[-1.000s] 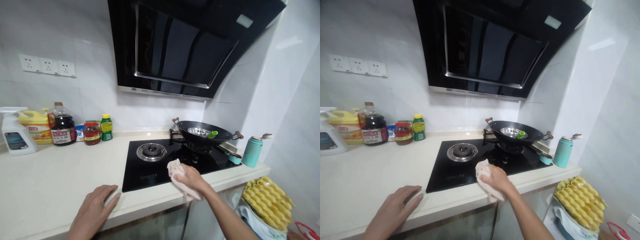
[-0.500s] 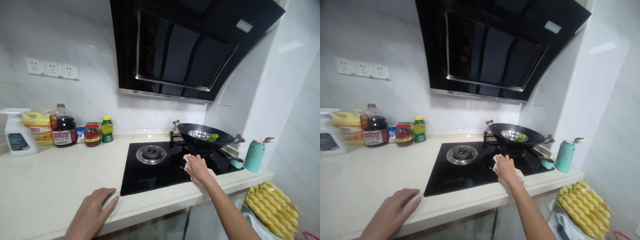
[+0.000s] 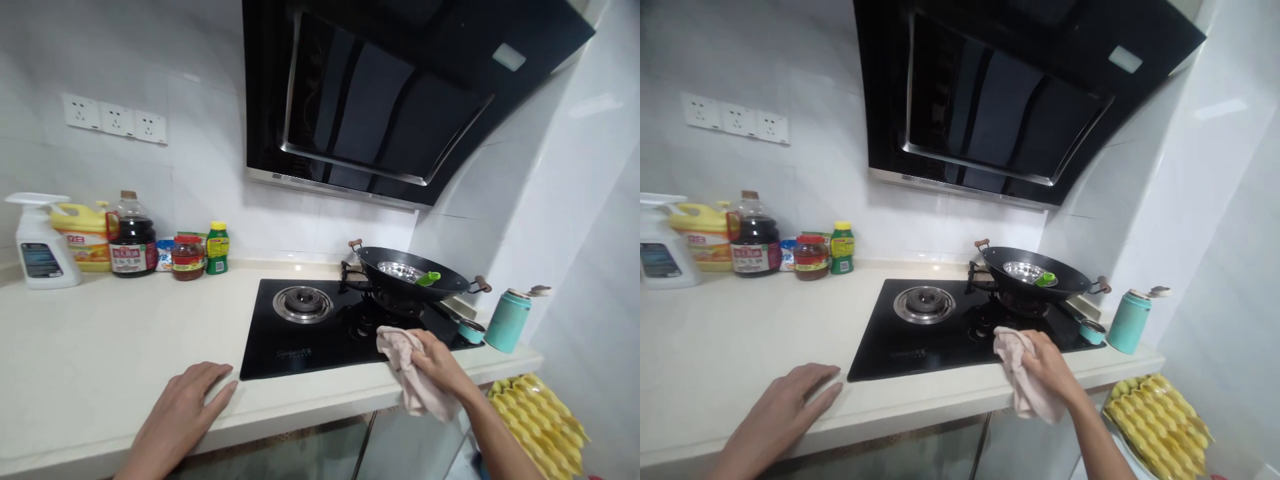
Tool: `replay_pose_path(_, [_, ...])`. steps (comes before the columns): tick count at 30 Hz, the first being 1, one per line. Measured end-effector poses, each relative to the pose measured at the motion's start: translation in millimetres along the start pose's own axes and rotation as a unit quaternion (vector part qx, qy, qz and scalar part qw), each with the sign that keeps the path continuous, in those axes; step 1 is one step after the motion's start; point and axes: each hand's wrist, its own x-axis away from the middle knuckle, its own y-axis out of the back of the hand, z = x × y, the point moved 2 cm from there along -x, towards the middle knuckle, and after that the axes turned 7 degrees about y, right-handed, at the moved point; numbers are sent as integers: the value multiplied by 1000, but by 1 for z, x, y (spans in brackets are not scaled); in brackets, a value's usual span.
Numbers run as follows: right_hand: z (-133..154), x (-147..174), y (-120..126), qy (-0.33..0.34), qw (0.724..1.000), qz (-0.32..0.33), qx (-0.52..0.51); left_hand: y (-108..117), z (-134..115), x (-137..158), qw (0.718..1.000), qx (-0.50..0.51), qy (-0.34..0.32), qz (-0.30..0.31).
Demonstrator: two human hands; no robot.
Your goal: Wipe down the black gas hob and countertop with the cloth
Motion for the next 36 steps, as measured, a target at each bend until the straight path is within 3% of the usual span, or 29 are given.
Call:
replay_pose_path(2, [-25, -5, 16, -42, 997, -54, 36, -1, 0, 0, 1000, -4, -2, 0])
replay_pose_path(5, [-59, -27, 24, -104, 987, -57, 111, -1, 1, -1, 1000, -11, -1, 2])
replay_pose_path(9, [-81, -53, 6, -136, 979, -18, 148, -1, 3, 0, 1000, -12, 1, -5])
replay_pose_path(13, [-76, -55, -14, -128, 977, 3, 169, -1, 3, 0, 1000, -12, 5, 2])
replay_pose_path(17, [-48, -37, -25, -107, 973, 3, 202, -2, 4, -2, 1000, -10, 14, 3])
replay_pose_path(22, [25, -16, -55, -38, 978, 15, 206, -5, 3, -5, 1000, -8, -2, 6])
replay_pose_path(26, [96, -25, -91, 51, 986, 28, 155, -3, 0, -2, 1000, -2, -6, -5])
replay_pose_path(29, [135, -44, -113, 76, 987, 61, 127, 0, -2, 1, 1000, 5, -7, 7])
replay_pose_path(32, [151, -70, -126, 58, 987, 96, 112, 4, -4, 1, 999, 10, -20, 30])
replay_pose_path(36, [147, -104, -136, 12, 990, 78, 115, 10, -8, -5, 997, -6, -26, 66])
